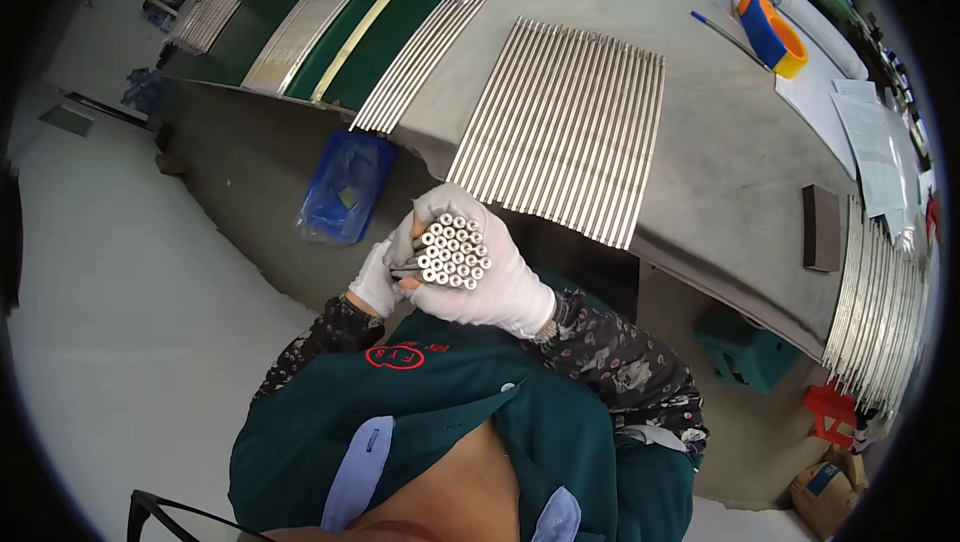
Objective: The worker is sorting, aligning, and bundling thin metal rods at a factory workbench and recording production counts on a log sheet.
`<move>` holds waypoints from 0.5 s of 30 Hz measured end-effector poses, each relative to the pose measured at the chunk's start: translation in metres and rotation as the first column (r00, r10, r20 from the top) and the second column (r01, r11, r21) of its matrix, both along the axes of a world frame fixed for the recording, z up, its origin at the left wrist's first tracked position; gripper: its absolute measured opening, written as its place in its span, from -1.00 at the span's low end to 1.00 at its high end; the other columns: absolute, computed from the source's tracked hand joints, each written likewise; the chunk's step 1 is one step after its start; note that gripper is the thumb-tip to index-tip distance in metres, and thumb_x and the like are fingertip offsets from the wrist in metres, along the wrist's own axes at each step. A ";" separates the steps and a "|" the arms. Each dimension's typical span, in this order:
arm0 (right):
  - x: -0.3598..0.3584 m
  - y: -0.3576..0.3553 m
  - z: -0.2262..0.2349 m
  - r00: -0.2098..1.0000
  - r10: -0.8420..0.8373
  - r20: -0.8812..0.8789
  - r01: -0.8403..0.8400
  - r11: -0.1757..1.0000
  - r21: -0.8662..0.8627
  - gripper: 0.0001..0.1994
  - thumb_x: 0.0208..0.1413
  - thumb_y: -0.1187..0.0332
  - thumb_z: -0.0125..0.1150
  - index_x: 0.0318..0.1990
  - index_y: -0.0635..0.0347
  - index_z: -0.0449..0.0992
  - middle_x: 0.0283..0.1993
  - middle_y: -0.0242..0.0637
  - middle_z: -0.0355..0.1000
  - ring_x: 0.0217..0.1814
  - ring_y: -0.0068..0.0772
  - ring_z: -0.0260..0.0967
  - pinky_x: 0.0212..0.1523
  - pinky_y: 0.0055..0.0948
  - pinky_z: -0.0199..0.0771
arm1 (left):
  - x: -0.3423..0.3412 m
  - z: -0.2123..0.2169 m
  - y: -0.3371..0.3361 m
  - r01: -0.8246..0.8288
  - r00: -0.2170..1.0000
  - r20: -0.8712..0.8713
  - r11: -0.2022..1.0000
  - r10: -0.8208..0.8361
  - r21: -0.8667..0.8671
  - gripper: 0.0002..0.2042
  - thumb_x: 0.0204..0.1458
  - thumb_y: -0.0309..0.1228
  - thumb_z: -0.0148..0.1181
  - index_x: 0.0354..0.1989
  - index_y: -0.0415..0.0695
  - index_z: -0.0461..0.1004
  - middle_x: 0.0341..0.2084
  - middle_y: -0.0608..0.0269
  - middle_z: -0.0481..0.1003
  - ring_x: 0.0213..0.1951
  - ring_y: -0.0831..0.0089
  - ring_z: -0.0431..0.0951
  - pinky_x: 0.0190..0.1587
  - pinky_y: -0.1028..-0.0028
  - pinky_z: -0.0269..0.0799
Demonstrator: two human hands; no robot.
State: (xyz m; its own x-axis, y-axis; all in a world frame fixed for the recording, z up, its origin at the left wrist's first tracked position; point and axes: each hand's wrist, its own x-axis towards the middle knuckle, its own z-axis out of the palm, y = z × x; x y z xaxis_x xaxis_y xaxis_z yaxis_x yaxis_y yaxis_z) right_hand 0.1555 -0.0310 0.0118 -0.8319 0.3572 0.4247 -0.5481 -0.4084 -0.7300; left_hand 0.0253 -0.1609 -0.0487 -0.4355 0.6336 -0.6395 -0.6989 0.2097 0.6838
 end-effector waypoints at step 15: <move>-0.038 -0.015 -0.087 0.903 0.119 0.413 -0.157 0.986 0.060 -0.65 -0.25 0.57 0.26 -0.27 0.21 0.27 -0.32 -0.44 0.22 -0.26 -0.67 0.19 -0.17 -0.62 0.29 | -0.011 -0.180 -0.048 -0.156 0.986 0.057 0.988 0.155 0.014 -0.70 0.12 -0.37 -0.26 -0.13 -0.21 0.39 -0.23 0.16 0.46 -0.23 0.37 0.48 -0.14 0.44 0.40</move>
State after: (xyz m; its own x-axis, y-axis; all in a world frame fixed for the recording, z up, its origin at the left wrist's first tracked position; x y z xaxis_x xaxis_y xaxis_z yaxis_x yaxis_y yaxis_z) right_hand 0.1170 -0.0463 -0.0749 -0.9771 0.2029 0.0642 -0.1392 -0.3809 -0.9141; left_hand 0.0138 -0.2094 -0.2289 -0.4939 0.5728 -0.6541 -0.7589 0.0832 0.6459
